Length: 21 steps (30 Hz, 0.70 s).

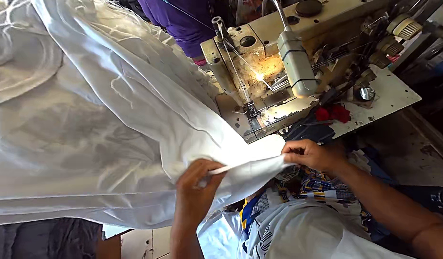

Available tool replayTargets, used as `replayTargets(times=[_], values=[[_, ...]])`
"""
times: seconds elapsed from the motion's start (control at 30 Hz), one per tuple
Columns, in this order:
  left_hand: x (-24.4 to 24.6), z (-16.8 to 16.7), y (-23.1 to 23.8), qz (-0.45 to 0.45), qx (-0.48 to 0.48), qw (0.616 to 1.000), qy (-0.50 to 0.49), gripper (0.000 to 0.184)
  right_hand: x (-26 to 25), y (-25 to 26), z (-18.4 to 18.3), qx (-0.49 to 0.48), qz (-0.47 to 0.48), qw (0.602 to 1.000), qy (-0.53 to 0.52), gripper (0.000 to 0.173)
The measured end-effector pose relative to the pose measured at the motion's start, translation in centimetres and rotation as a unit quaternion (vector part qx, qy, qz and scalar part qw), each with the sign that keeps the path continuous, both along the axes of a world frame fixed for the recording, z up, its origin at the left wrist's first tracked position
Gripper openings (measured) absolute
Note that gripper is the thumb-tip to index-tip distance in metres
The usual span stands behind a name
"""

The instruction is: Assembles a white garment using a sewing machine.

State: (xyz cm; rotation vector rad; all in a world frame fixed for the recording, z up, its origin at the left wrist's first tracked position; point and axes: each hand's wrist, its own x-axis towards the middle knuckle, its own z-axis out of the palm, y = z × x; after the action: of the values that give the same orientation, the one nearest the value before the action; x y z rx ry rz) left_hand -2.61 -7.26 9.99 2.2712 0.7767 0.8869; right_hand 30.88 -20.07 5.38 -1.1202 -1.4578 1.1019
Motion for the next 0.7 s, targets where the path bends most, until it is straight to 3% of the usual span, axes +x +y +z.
replayTargets(times=[0.17, 0.27, 0.37, 0.43, 0.5, 0.63, 0.7], values=[[1.5, 2.4, 0.4, 0.056, -0.024, 0.998, -0.004, 0.012, -1.7, 3.5, 0.7, 0.048, -0.107, 0.991, 0.069, 0.007], [1.9, 3.3, -0.1, 0.092, -0.046, 0.995, -0.008, 0.020, -2.0, 4.2, 0.5, 0.043, -0.118, 0.985, 0.117, 0.017], [2.0, 3.1, -0.5, 0.108, -0.017, 0.994, 0.007, 0.014, -2.1, 3.8, 0.5, 0.030, -0.116, 0.984, 0.132, 0.011], [2.0, 2.8, -0.8, 0.106, 0.028, 0.994, 0.026, 0.020, -2.3, 3.4, 0.6, 0.045, -0.112, 0.986, 0.116, 0.007], [2.2, 2.6, -1.1, 0.098, 0.044, 0.993, 0.036, 0.028, -2.5, 3.0, 0.9, 0.072, -0.122, 0.987, 0.078, 0.014], [2.7, 2.7, -2.0, 0.092, 0.035, 0.995, 0.036, 0.018, -2.9, 2.2, 1.3, 0.141, -0.150, 0.978, 0.020, 0.023], [3.1, 2.8, -2.4, 0.098, 0.050, 0.993, 0.032, 0.023, -3.1, 1.9, 1.0, 0.165, -0.183, 0.969, 0.004, 0.025]])
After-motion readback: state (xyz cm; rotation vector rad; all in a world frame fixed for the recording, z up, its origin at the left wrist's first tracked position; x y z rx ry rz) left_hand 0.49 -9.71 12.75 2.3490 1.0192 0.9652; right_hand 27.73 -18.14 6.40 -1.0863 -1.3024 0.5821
